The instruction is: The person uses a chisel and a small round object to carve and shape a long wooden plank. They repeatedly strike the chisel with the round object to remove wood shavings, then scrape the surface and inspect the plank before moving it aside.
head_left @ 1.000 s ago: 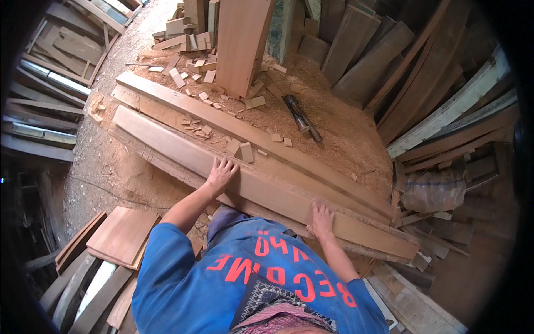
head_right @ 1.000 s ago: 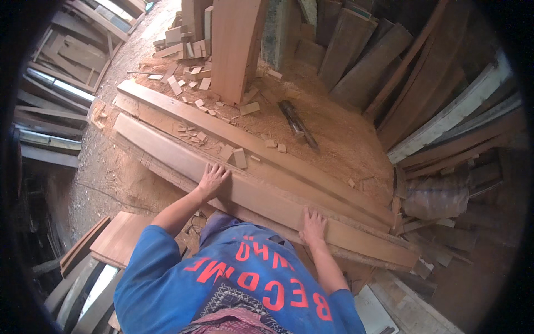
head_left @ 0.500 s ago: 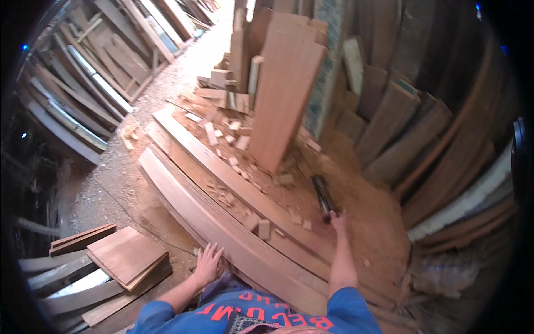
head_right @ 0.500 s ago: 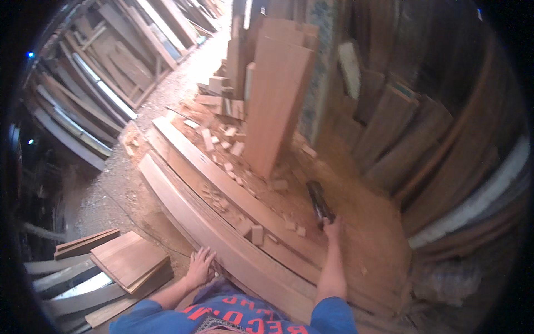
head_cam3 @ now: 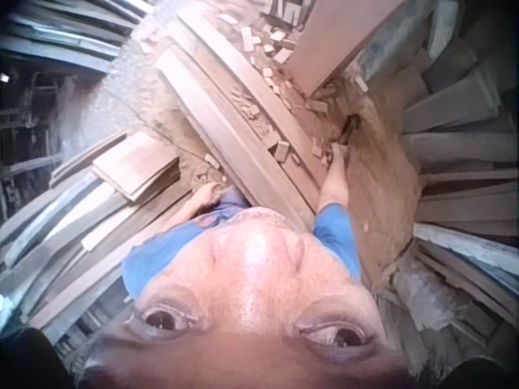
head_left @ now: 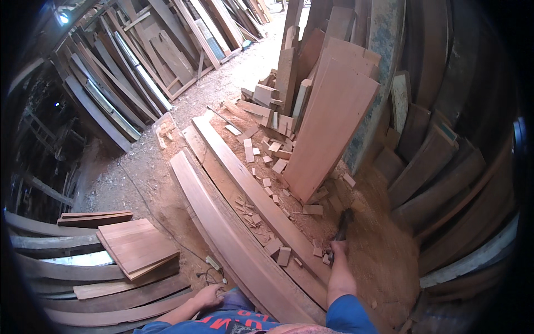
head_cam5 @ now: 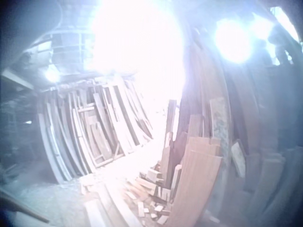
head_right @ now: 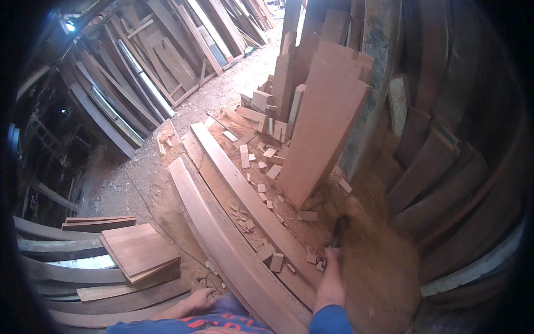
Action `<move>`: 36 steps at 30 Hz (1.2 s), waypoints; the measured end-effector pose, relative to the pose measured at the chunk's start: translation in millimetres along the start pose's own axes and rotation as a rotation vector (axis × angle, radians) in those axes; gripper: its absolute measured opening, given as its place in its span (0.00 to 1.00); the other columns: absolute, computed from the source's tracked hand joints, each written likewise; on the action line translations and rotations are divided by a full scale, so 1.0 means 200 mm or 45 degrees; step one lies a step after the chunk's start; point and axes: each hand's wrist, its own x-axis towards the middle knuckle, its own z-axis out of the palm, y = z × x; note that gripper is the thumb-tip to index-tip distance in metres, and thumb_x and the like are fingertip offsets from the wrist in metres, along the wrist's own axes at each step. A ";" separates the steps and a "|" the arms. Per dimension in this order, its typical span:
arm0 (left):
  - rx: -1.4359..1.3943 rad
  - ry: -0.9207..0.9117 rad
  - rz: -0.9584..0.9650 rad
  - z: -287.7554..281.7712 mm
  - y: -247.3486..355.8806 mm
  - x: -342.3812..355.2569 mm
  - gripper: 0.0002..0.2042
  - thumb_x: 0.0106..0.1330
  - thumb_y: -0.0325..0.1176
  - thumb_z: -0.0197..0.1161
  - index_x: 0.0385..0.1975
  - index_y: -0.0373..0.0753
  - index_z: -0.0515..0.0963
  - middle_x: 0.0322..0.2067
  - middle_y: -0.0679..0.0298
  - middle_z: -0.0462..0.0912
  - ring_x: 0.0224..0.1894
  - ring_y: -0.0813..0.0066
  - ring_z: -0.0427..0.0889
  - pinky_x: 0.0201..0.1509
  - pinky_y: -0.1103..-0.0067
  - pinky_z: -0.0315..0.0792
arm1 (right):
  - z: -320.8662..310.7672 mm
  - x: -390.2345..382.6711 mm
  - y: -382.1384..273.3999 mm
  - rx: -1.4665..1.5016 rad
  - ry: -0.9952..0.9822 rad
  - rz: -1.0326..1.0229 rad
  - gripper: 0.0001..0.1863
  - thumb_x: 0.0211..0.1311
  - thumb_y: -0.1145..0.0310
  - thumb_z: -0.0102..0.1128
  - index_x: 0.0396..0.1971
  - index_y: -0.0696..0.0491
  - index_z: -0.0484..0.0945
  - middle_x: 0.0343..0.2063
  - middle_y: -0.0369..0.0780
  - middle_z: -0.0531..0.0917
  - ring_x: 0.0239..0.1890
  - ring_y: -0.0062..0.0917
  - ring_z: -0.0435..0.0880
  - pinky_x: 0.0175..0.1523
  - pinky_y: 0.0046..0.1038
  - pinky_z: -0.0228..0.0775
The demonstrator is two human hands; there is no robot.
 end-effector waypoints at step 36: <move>-0.243 0.660 0.582 -0.52 0.39 -0.14 0.12 0.58 0.32 0.69 0.40 0.40 0.79 0.35 0.46 0.85 0.42 0.42 0.85 0.44 0.56 0.78 | -0.70 -2.52 -0.27 0.432 -0.327 -0.995 0.22 0.55 0.73 0.76 0.43 0.55 0.69 0.33 0.42 0.83 0.30 0.23 0.85 0.34 0.28 0.78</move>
